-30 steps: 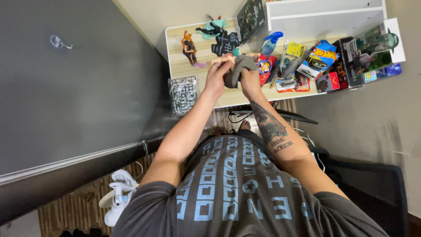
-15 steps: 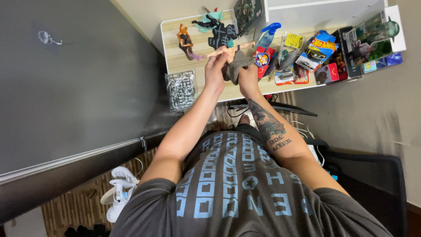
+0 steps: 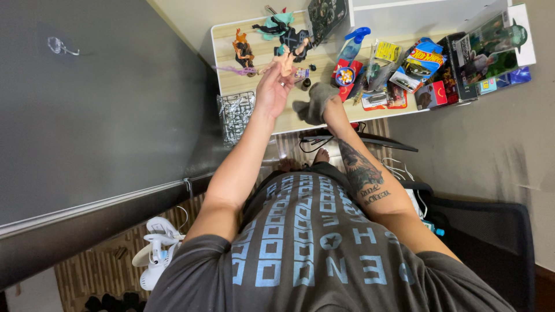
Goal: The person picks up various toy figurines and accessories from a shelf and wipes them with a cloth.
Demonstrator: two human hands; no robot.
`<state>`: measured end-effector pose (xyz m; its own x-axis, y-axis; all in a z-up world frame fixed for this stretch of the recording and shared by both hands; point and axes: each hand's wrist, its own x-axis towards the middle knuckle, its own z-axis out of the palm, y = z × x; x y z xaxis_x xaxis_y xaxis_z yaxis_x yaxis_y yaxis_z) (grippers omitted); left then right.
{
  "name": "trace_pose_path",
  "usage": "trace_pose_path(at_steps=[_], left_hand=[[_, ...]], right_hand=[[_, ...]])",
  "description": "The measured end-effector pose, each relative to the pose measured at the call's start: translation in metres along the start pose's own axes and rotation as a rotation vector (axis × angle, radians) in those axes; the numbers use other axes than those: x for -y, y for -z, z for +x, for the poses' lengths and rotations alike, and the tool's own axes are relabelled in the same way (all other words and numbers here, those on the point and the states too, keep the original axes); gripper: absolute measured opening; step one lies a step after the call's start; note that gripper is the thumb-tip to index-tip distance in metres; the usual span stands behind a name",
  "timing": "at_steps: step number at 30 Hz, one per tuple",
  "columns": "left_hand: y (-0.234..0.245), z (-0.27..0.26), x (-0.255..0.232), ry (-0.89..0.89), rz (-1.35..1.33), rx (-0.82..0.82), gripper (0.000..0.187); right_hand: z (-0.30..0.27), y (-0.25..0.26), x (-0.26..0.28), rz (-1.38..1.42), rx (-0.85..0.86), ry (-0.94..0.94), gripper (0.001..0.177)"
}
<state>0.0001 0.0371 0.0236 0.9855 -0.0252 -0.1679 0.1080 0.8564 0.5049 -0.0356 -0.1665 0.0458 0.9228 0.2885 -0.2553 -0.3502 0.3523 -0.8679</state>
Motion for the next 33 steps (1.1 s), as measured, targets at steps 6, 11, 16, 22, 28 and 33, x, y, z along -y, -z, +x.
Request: trace_pose_path(at_steps=[6, 11, 16, 22, 28, 33], left_hand=[[0.002, -0.007, -0.006, 0.127, 0.027, 0.043, 0.034], [0.006, -0.008, -0.001, 0.183, 0.015, 0.013, 0.034], [0.005, -0.011, -0.003, 0.156, -0.016, 0.043, 0.033], [0.011, -0.017, -0.001, 0.316, 0.171, 0.138, 0.04], [0.003, -0.022, -0.011, 0.315, 0.375, 0.027, 0.043], [0.011, -0.022, 0.001, 0.232, 0.856, 0.073, 0.033]], right_hand=[[0.024, 0.032, -0.034, -0.235, -0.008, 0.16, 0.026], [0.031, 0.033, -0.033, -0.094, -0.021, 0.25, 0.031], [0.028, 0.019, -0.018, -0.11, -0.112, 0.268, 0.031], [0.01, -0.009, 0.004, -0.762, -0.081, 0.323, 0.023], [-0.002, -0.022, 0.024, -1.206, -0.196, 0.488, 0.014], [-0.014, -0.036, 0.04, -1.188, -0.136, 0.689, 0.024]])
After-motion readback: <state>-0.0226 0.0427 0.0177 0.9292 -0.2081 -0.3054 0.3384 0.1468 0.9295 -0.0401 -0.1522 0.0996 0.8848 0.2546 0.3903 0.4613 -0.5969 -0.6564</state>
